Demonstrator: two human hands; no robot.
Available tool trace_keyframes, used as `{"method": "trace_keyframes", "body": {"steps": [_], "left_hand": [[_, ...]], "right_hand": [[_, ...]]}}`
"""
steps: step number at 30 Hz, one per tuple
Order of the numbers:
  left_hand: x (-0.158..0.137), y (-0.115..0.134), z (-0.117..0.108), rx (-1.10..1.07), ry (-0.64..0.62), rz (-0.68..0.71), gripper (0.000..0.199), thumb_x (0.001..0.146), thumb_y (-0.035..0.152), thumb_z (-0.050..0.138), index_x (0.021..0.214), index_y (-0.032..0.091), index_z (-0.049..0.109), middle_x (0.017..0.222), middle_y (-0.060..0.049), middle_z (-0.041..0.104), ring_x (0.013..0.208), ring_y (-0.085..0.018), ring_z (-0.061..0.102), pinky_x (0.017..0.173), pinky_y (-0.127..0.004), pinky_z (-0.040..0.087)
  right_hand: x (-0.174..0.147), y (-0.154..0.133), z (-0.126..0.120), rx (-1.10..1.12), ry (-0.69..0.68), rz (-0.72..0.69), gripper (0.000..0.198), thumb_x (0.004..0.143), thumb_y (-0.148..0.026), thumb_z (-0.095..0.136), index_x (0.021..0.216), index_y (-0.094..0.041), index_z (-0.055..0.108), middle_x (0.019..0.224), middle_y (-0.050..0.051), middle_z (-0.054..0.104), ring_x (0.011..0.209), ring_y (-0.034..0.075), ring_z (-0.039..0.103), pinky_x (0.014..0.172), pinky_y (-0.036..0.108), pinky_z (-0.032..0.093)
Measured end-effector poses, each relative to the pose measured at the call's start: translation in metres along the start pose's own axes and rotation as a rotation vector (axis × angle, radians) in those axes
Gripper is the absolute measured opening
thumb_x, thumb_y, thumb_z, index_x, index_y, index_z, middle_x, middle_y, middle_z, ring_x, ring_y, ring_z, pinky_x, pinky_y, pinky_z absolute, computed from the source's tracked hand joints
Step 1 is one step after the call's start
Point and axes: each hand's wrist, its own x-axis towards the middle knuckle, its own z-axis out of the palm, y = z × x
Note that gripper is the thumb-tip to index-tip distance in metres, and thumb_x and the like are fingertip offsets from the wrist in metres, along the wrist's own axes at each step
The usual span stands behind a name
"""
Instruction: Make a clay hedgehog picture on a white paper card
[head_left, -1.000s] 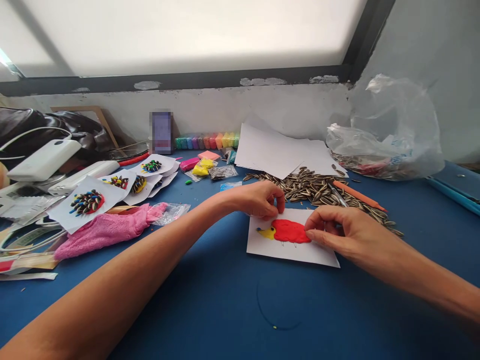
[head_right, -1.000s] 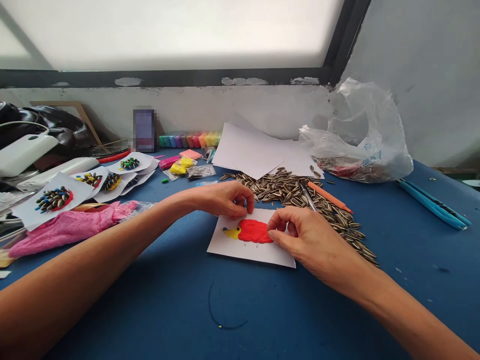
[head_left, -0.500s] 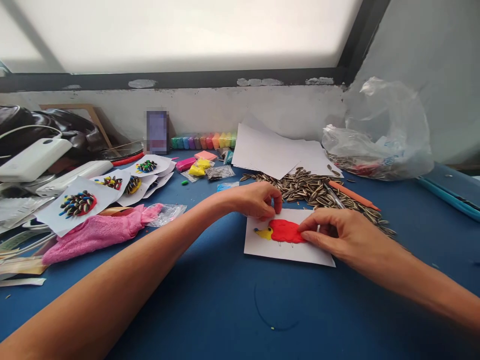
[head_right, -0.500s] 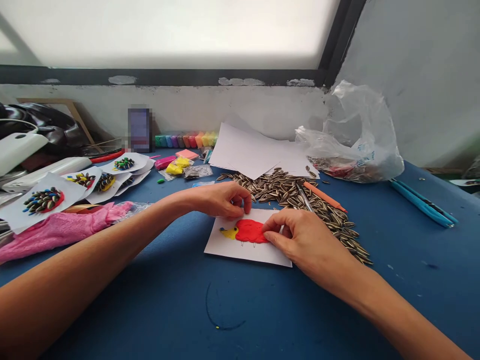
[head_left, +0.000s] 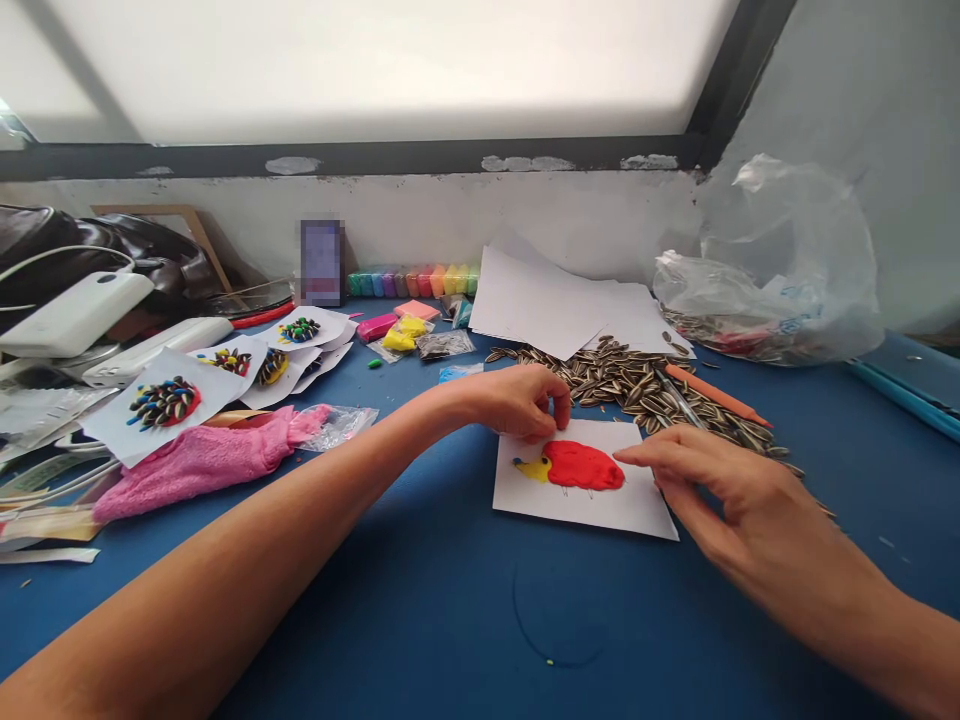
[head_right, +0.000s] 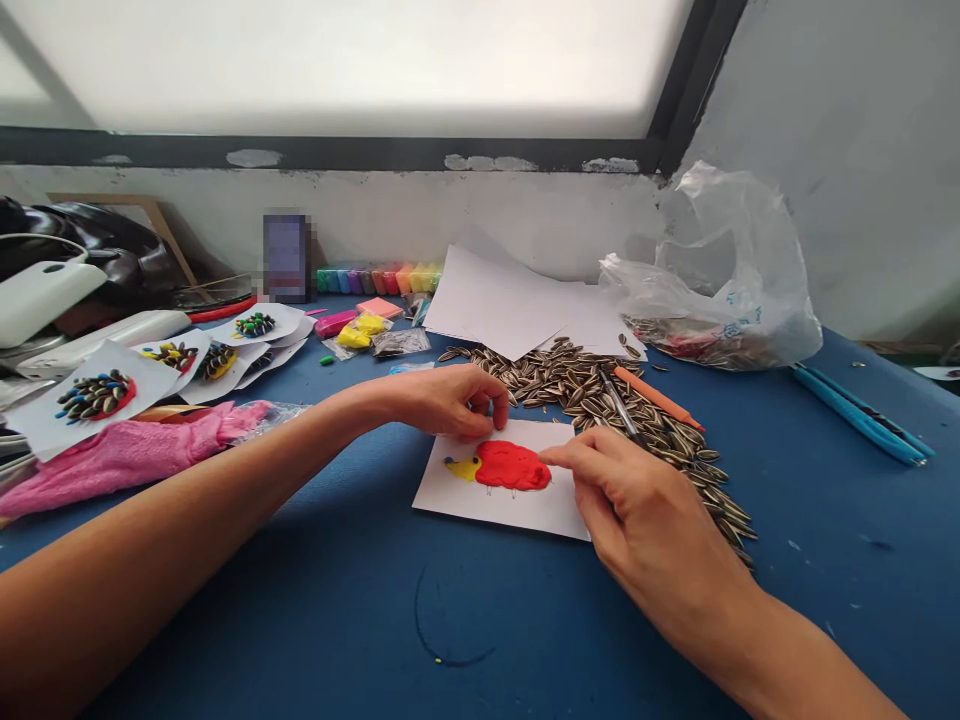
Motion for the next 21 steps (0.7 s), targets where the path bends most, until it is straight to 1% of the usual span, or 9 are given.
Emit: {"method": "trace_keyframes", "body": {"steps": [3, 6, 9, 14, 18, 21], "left_hand": [[0.0005, 0.0009, -0.0002, 0.004, -0.01, -0.004, 0.025, 0.069, 0.012, 0.054, 0.092, 0.015, 0.064, 0.067, 0.001, 0.061, 0.057, -0.01, 0.053, 0.053, -0.022, 0.037], [0.0008, 0.0013, -0.0003, 0.023, -0.013, -0.012, 0.026, 0.069, 0.012, 0.054, 0.094, 0.015, 0.064, 0.07, 0.0, 0.063, 0.059, -0.01, 0.053, 0.054, -0.022, 0.037], [0.0005, 0.0013, -0.0004, 0.029, -0.011, -0.021, 0.026, 0.07, 0.013, 0.055, 0.094, 0.015, 0.064, 0.07, 0.0, 0.063, 0.059, -0.01, 0.053, 0.054, -0.022, 0.037], [-0.0002, 0.0013, -0.0003, 0.02, -0.01, -0.011, 0.024, 0.07, 0.012, 0.055, 0.093, 0.016, 0.064, 0.068, 0.001, 0.062, 0.058, -0.01, 0.053, 0.053, -0.022, 0.037], [-0.0004, 0.0022, 0.0003, 0.034, -0.001, -0.003, 0.022, 0.071, 0.012, 0.055, 0.091, 0.016, 0.064, 0.068, 0.002, 0.062, 0.057, -0.01, 0.053, 0.052, -0.022, 0.037], [-0.0006, 0.0028, 0.0004, 0.038, 0.002, 0.0, 0.023, 0.071, 0.012, 0.055, 0.091, 0.016, 0.065, 0.069, 0.001, 0.062, 0.058, -0.01, 0.053, 0.052, -0.022, 0.037]], "right_hand": [[-0.0067, 0.0035, 0.0061, -0.092, -0.004, -0.12, 0.037, 0.092, -0.01, 0.042, 0.11, -0.026, 0.07, 0.101, 0.006, 0.064, 0.083, 0.017, 0.065, 0.066, 0.028, 0.053], [-0.0089, 0.0062, 0.0092, -0.177, -0.013, -0.188, 0.04, 0.091, -0.007, 0.041, 0.115, -0.025, 0.067, 0.102, 0.008, 0.062, 0.081, 0.018, 0.064, 0.062, 0.03, 0.054], [-0.01, 0.0072, 0.0097, -0.232, -0.016, -0.217, 0.037, 0.09, -0.006, 0.041, 0.112, -0.023, 0.066, 0.102, 0.009, 0.061, 0.078, 0.019, 0.064, 0.059, 0.031, 0.054], [-0.0106, 0.0051, 0.0103, -0.289, -0.016, -0.249, 0.035, 0.088, -0.003, 0.041, 0.107, -0.019, 0.065, 0.099, 0.009, 0.061, 0.075, 0.018, 0.064, 0.06, 0.03, 0.055], [-0.0104, 0.0024, 0.0096, -0.281, 0.071, -0.259, 0.032, 0.091, -0.006, 0.042, 0.113, -0.017, 0.063, 0.102, 0.009, 0.063, 0.08, 0.017, 0.067, 0.064, 0.028, 0.055], [-0.0122, -0.0015, 0.0063, -0.354, 0.115, -0.269, 0.032, 0.091, -0.006, 0.042, 0.109, -0.018, 0.066, 0.104, 0.01, 0.064, 0.082, 0.019, 0.067, 0.061, 0.029, 0.055]]}}
